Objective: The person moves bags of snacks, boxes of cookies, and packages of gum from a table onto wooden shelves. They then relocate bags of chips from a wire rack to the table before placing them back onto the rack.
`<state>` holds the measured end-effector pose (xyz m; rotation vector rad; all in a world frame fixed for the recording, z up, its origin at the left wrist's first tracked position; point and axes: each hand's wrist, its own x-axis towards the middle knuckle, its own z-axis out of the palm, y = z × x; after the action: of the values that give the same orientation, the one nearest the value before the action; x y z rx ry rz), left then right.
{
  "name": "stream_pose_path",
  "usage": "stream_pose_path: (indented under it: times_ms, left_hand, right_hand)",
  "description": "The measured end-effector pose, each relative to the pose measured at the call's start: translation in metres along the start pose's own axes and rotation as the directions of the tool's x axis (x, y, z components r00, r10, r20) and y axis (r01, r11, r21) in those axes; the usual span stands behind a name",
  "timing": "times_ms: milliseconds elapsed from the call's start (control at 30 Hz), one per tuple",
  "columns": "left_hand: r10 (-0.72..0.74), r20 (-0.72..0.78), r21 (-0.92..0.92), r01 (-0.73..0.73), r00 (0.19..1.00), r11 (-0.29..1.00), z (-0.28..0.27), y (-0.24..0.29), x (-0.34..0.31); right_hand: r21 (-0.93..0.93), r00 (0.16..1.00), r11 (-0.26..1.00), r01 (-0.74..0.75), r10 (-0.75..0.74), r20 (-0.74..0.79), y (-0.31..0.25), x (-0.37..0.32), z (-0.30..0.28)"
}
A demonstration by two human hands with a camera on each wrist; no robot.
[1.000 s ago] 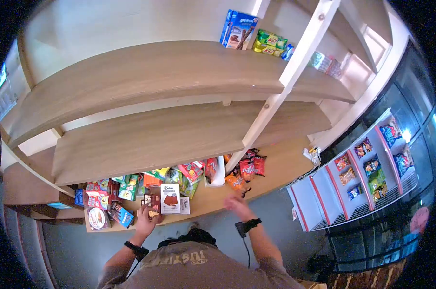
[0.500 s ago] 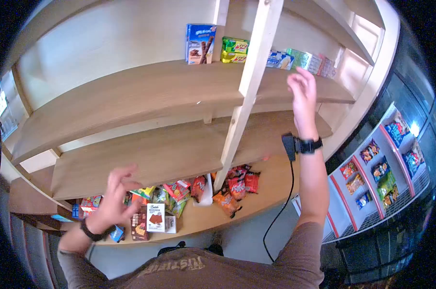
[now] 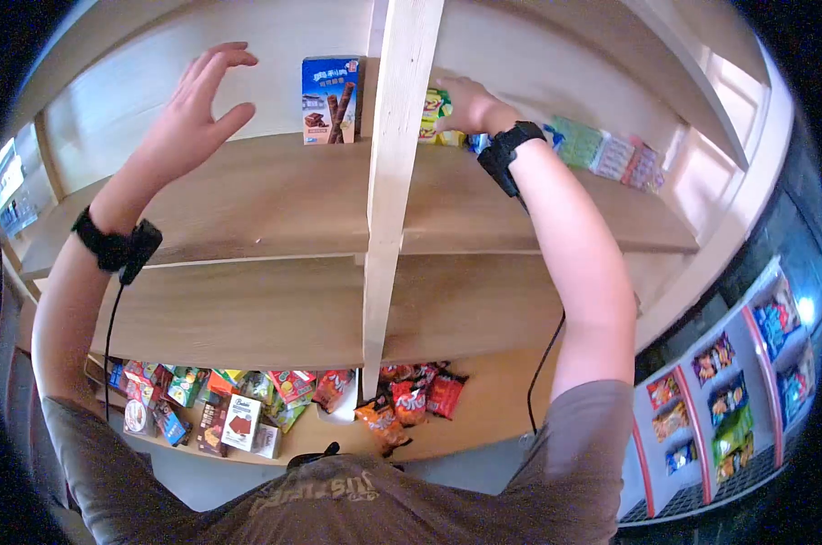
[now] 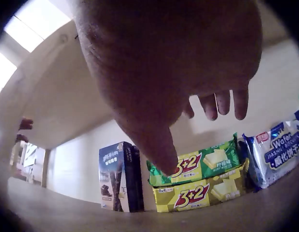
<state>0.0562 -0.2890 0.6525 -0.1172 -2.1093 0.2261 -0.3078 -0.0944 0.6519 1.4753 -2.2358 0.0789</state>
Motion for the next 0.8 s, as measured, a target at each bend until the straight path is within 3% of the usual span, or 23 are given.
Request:
stream_pose_path:
  times_ms: [67, 133, 167, 300, 400, 500, 533, 600, 700, 800]
  left_hand:
    - [-0.008, 0.078, 0.022, 0.007, 0.997, 1.000, 0.017, -0.011, 0.013]
    - [-0.017, 0.104, 0.051, 0.012, 0.994, 0.999, 0.034, -0.020, 0.023]
    - [-0.013, 0.131, 0.066, 0.004, 0.991, 0.998, 0.041, -0.022, 0.029]
    - [-0.039, 0.187, 0.071, 0.026, 0.982, 0.997, 0.067, -0.030, 0.052]
    - [-0.002, 0.222, 0.077, -0.016, 0.975, 0.997, 0.088, -0.039, 0.069]
    - [-0.036, 0.293, 0.062, 0.019, 0.956, 0.998, 0.111, -0.045, 0.082]
    - [-0.039, 0.291, 0.056, 0.024, 0.956, 0.998, 0.119, -0.048, 0.085]
    - [-0.068, 0.307, 0.120, 0.032, 0.949, 0.992, 0.133, -0.053, 0.087]
    - [-0.146, 0.401, 0.096, 0.117, 0.904, 0.988, 0.135, -0.049, 0.090]
    - [-0.081, 0.330, 0.168, 0.025, 0.941, 0.985, 0.136, -0.051, 0.091]
  right_hand:
    - [0.053, 1.000, 0.999, -0.004, 0.004, -0.004, -0.005, 0.008, -0.002]
    - [0.257, 0.988, 0.965, -0.044, 0.004, 0.156, -0.007, 0.016, -0.004]
    - [0.183, 0.996, 0.982, -0.038, 0.022, 0.091, -0.014, 0.013, -0.006]
    - [0.175, 0.999, 0.984, -0.023, 0.019, 0.026, 0.011, 0.037, 0.010]
    - [-0.023, 0.979, 0.999, 0.047, -0.041, 0.198, 0.007, 0.036, -0.004]
    - [-0.044, 0.971, 0.990, 0.132, -0.120, 0.206, 0.009, 0.027, -0.005]
    - [0.150, 0.985, 0.979, 0.139, -0.152, 0.082, 0.026, 0.029, 0.005]
    - [0.333, 0.987, 0.929, 0.163, -0.158, -0.041, 0.029, 0.025, -0.001]
    - [0.329, 0.988, 0.944, -0.031, -0.020, 0.150, -0.034, -0.024, -0.077]
    - [0.247, 0.949, 0.969, -0.022, -0.057, 0.309, -0.058, -0.032, -0.087]
